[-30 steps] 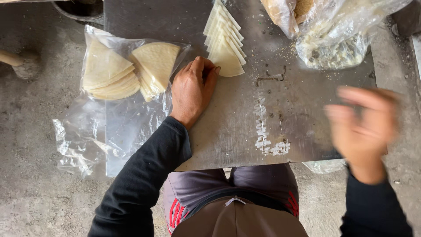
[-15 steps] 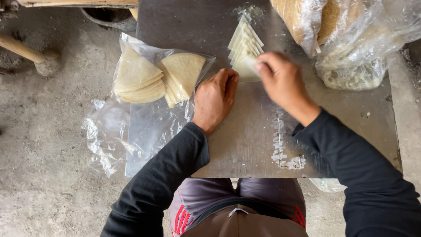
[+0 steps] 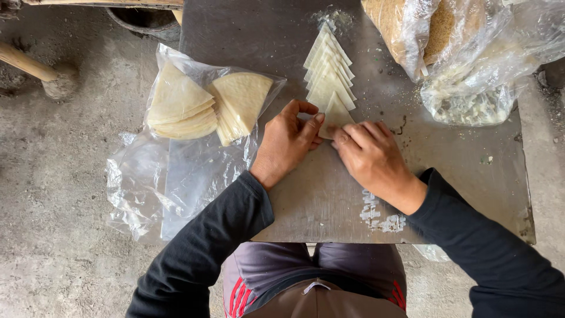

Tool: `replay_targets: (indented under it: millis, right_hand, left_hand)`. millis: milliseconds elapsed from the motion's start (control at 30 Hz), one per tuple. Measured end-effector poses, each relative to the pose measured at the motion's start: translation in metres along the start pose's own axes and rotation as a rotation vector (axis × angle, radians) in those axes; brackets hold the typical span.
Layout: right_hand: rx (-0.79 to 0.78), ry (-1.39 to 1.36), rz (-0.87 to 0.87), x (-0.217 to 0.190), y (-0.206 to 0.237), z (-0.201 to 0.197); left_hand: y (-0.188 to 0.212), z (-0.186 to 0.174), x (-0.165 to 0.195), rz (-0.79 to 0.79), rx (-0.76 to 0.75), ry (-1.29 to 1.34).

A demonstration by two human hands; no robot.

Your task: The person repeatedly scoops a grainy filling into triangular pastry sheets using a small spoon, then folds and seals each sheet into a samosa. The finished samosas are stacked on the metal table.

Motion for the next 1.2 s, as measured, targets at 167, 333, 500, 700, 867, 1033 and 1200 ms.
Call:
replay_targets:
  millis: [167, 333, 500, 700, 867, 1033, 1200]
  right_hand:
    - [0.028, -0.108, 0.069, 0.027, 0.001, -0.011]
    - [0.160, 0.011, 0.421, 0.135, 0.014, -0.053]
    - [0.099, -0.036, 0.524, 0.175, 0.026, -0.025]
    - [0.149, 0.222, 0.445, 0.187, 0.035, -0.021]
    - [0.230, 0.613, 0.279, 0.175, 0.022, -0.034]
    - [0.210, 0.753, 0.211, 0.175, 0.021, -0.026]
    - [0.140, 0.487, 0.374, 0.203, 0.037, -0.007]
  left_hand:
    - [0.004, -0.002, 0.013, 0.125, -0.004, -0.112]
    - [0.004, -0.002, 0.014, 0.211, 0.009, -0.196]
    - [0.007, -0.005, 0.014, 0.269, 0.017, -0.216]
    - [0.007, -0.007, 0.012, 0.231, 0.002, -0.264]
    - [0.008, -0.005, 0.015, 0.240, 0.006, -0.288]
    - [0.010, -0.004, 0.019, 0.294, -0.002, -0.291]
    - [0.014, -0.003, 0.022, 0.347, -0.011, -0.267]
Point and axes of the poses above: each hand's wrist, its own y-axis away from the middle knuckle, its own z-axis out of the palm, x = y × z, the point moved 10 cm from there along -y, towards the middle knuckle, and after that the axes turned 1 degree about y, right-handed, at the moved point
